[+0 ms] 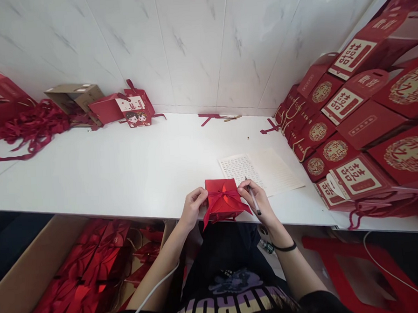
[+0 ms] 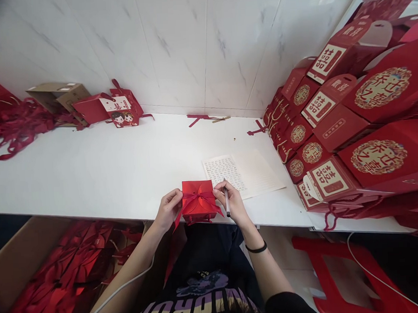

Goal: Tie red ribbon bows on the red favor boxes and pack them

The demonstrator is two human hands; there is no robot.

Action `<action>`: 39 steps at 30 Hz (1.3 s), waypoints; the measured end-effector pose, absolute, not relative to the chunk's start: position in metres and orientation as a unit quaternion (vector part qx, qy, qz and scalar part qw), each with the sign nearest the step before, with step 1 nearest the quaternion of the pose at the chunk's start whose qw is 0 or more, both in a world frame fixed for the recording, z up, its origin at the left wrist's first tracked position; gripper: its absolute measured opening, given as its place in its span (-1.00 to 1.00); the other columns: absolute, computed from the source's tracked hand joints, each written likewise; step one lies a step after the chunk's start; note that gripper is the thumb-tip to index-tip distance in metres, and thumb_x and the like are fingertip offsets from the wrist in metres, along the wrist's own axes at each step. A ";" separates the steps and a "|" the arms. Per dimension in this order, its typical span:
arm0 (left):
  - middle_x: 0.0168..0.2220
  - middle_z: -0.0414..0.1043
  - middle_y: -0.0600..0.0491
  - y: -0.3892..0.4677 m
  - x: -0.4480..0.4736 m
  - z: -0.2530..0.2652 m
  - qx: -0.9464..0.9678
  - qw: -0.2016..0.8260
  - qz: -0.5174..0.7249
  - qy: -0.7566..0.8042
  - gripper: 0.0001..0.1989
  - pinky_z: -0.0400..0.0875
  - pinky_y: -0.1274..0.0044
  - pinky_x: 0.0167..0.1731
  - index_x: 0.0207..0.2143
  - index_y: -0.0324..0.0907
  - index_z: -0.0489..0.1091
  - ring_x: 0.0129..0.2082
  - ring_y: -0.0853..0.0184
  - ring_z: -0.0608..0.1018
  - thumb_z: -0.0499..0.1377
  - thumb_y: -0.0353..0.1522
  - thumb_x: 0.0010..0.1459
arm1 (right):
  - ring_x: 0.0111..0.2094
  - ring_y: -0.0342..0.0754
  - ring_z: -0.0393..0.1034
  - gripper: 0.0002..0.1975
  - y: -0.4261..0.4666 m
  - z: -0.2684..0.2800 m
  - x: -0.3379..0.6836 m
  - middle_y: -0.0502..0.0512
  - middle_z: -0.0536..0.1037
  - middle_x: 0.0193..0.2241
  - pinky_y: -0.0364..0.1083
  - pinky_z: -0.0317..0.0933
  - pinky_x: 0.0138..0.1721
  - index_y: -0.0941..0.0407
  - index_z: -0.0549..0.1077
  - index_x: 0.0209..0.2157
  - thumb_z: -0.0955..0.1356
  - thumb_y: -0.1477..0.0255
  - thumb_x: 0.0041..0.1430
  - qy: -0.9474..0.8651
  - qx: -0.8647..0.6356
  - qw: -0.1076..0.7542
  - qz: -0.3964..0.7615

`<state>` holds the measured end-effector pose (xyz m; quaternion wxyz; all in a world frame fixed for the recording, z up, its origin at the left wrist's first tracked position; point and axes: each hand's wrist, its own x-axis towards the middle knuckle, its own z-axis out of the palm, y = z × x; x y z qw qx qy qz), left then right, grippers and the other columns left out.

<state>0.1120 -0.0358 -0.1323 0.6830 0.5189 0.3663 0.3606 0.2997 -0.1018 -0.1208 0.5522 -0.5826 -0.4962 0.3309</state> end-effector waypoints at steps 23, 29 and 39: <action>-0.32 0.35 0.05 -0.019 0.084 -0.080 0.727 0.394 0.362 0.430 -0.79 0.30 0.46 -0.13 -0.34 -0.15 0.28 -0.22 0.32 0.43 0.00 -0.21 0.14 | -0.44 -0.08 0.35 -0.67 -0.126 -0.117 0.317 0.03 0.43 -0.52 -0.10 0.24 -0.35 0.12 0.32 -0.28 0.22 0.12 0.23 -0.499 -0.614 0.570 0.224; 0.23 0.00 -0.05 -0.026 0.104 -0.036 0.928 0.247 0.060 0.272 -0.23 0.10 0.20 0.14 0.15 -0.03 0.11 0.22 0.02 0.08 0.23 -0.06 -0.11 | -0.51 -0.08 0.33 -0.66 -0.154 -0.126 0.356 0.03 0.43 -0.56 -0.14 0.21 -0.45 0.12 0.32 -0.34 0.21 0.11 0.22 -0.459 -0.699 0.541 0.093; 0.15 0.16 -0.06 -0.014 0.126 -0.045 0.941 0.205 -0.004 0.271 -0.22 0.24 0.29 0.06 0.20 -0.05 0.04 0.12 0.08 0.26 0.17 -0.07 -0.06 | -0.58 -0.07 0.30 -0.77 -0.184 -0.182 0.380 0.04 0.39 -0.62 -0.13 0.16 -0.51 0.11 0.31 -0.47 0.19 0.36 0.24 -0.517 -0.712 0.425 -0.213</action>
